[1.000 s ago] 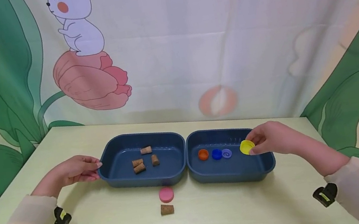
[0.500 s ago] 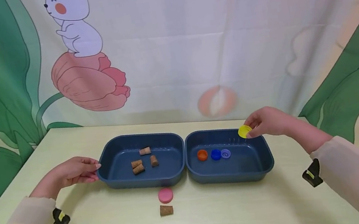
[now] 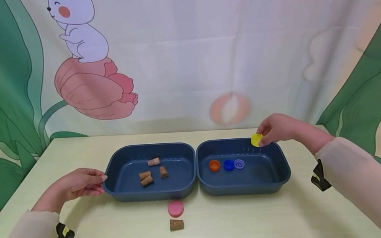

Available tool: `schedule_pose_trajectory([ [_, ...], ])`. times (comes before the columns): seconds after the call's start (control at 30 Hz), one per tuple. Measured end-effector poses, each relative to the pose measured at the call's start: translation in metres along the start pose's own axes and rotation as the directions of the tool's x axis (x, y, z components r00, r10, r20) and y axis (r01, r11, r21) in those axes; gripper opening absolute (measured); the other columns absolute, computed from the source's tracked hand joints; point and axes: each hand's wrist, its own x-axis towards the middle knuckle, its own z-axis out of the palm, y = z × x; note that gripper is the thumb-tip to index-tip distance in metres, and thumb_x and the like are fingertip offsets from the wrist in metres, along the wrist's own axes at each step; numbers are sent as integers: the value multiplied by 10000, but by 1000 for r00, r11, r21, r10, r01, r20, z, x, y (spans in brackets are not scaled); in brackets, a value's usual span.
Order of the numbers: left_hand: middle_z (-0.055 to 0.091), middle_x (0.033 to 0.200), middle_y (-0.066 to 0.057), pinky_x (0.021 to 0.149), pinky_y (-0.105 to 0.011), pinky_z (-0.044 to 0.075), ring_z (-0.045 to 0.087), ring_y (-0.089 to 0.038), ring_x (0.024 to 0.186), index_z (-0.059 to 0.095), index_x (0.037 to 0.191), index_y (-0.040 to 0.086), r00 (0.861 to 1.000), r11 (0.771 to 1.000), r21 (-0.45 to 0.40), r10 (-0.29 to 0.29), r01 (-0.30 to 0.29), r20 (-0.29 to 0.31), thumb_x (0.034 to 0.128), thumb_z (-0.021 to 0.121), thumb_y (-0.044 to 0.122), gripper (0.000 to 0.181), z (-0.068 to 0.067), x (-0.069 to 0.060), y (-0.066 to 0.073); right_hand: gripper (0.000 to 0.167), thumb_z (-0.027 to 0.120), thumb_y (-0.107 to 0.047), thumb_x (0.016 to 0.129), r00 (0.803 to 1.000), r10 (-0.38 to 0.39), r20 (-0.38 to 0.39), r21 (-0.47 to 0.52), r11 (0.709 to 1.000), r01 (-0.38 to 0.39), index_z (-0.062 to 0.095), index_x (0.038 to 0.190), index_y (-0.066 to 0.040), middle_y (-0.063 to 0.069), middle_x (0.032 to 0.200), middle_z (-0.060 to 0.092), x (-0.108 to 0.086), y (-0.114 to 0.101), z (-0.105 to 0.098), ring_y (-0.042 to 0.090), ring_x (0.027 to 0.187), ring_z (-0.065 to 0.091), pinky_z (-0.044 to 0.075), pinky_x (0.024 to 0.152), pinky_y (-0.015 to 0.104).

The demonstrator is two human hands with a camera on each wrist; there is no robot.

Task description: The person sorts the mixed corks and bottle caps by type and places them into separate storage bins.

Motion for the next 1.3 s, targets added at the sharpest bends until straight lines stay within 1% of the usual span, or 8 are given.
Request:
schedule_pose_trajectory([
  [0.23, 732, 788, 23, 729, -201, 624, 712, -57, 713, 560, 1216, -70, 1000, 1000, 17, -4, 4, -11, 1070, 532, 161, 274, 0, 0, 2, 395, 722, -155, 934, 998, 13, 56, -25, 1000, -11, 645, 1220, 107, 208, 1082, 735, 13, 6, 2, 240, 884, 667, 617, 823, 334],
  [0.4, 732, 795, 21, 744, -211, 627, 714, -61, 718, 552, 1235, -76, 1000, 1000, 17, -14, 15, -13, 1072, 531, 163, 291, 1, 0, 1, 393, 727, -157, 935, 995, 11, 101, -59, 998, -5, 647, 1223, 97, 196, 1091, 736, 23, 7, 5, 237, 888, 659, 610, 828, 337],
  [0.63, 729, 796, 22, 738, -208, 626, 710, -59, 717, 548, 1236, -75, 1000, 1000, 23, -7, 8, -12, 1073, 526, 159, 286, 1, 0, 0, 370, 732, -143, 927, 992, 6, 128, -78, 997, 4, 646, 1199, 93, 191, 1078, 725, 37, 7, 10, 180, 854, 645, 618, 837, 349],
  [0.8, 728, 794, 20, 735, -209, 626, 714, -63, 717, 543, 1233, -72, 1000, 1000, 22, -8, 9, -14, 1071, 531, 159, 282, 0, 0, 2, 334, 736, -124, 922, 987, 29, 156, -78, 997, -17, 656, 1176, 77, 185, 1090, 725, 46, 8, 16, 169, 871, 644, 615, 839, 342],
  [0.9, 728, 795, 19, 743, -214, 628, 715, -65, 720, 546, 1230, -70, 1000, 1000, 19, -10, 10, -14, 1071, 531, 159, 280, 0, 0, 0, 327, 737, -103, 918, 982, 50, 182, -87, 996, -35, 659, 1181, 74, 180, 1104, 727, 52, 8, 20, 163, 887, 647, 612, 837, 328],
  [1.0, 728, 794, 20, 748, -218, 630, 713, -65, 720, 552, 1223, -66, 1000, 1000, 20, -10, 10, -14, 1071, 530, 159, 272, 0, -1, -2, 305, 738, -79, 912, 978, 58, 201, -111, 993, -36, 668, 1167, 73, 169, 1086, 730, 56, 7, 25, 155, 869, 646, 608, 810, 308],
  [1.13, 723, 792, 21, 741, -215, 629, 706, -64, 722, 553, 1217, -63, 1000, 1000, 26, -5, 6, -13, 1072, 528, 163, 269, 0, -1, -1, 239, 736, -66, 903, 977, 63, 205, -145, 989, -34, 692, 1108, 51, 126, 1013, 728, 62, 10, 32, 143, 805, 616, 584, 749, 268],
  [1.3, 720, 788, 25, 739, -212, 628, 700, -54, 712, 547, 1225, -67, 1000, 1000, 24, 0, 0, -9, 1072, 528, 162, 276, 1, -1, -1, 198, 732, -70, 901, 976, 86, 198, -178, 983, -50, 714, 1075, 23, 82, 963, 712, 70, 16, 41, 141, 796, 593, 571, 748, 258],
])
